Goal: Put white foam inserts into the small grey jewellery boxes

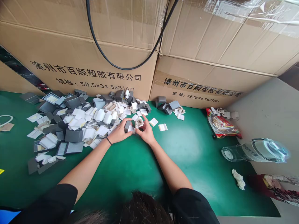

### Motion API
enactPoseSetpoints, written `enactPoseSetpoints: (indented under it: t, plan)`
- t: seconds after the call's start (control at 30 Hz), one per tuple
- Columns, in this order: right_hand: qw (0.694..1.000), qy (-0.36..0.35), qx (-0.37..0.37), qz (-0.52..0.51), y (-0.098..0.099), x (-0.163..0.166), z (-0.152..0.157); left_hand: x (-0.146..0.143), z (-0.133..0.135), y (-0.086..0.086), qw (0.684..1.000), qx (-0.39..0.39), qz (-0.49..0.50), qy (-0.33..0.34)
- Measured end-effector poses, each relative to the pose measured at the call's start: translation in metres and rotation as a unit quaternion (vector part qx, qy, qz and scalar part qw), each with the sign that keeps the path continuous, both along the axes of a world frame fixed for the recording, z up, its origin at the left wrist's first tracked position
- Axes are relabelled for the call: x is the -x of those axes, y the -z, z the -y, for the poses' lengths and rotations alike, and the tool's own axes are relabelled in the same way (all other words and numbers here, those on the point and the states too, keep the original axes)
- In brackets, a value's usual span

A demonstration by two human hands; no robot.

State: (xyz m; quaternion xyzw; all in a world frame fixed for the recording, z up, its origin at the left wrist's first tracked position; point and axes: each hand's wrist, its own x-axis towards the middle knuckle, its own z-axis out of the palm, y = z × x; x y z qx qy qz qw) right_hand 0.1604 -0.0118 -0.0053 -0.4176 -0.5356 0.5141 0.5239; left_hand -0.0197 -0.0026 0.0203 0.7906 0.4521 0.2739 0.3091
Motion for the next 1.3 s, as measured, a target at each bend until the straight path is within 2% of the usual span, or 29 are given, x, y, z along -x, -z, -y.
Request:
enactPoseSetpoints:
  t: [0.17, 0.3, 0.53, 0.8, 1.0, 1.23, 1.3]
  plan:
    - [0.998, 0.011, -0.038, 0.046, 0.004, -0.009, 0.010, 0.001, 0.001, 0.002, 1.000, -0.006, 0.005, 0.016]
    - [0.993, -0.025, -0.062, 0.096, 0.004, -0.011, 0.009, -0.001, 0.001, 0.001, 1.000, -0.013, 0.023, 0.010]
    - [0.978, -0.020, -0.083, 0.190, 0.001, -0.017, 0.005, -0.003, 0.000, -0.005, 0.999, 0.027, 0.018, 0.008]
    - [0.969, -0.045, -0.092, 0.223, -0.006, -0.021, 0.005, -0.002, -0.002, -0.001, 0.999, 0.023, -0.020, 0.035]
    - [0.967, -0.015, -0.078, 0.241, -0.011, -0.020, 0.008, -0.003, -0.003, -0.001, 0.998, 0.015, -0.006, 0.054]
    - [0.973, -0.066, -0.077, 0.206, -0.016, -0.025, 0.006, -0.002, -0.004, -0.004, 0.998, 0.007, -0.008, 0.066]
    - [0.973, -0.059, -0.078, 0.210, -0.016, -0.025, 0.008, -0.002, -0.004, -0.005, 0.998, 0.011, -0.003, 0.066]
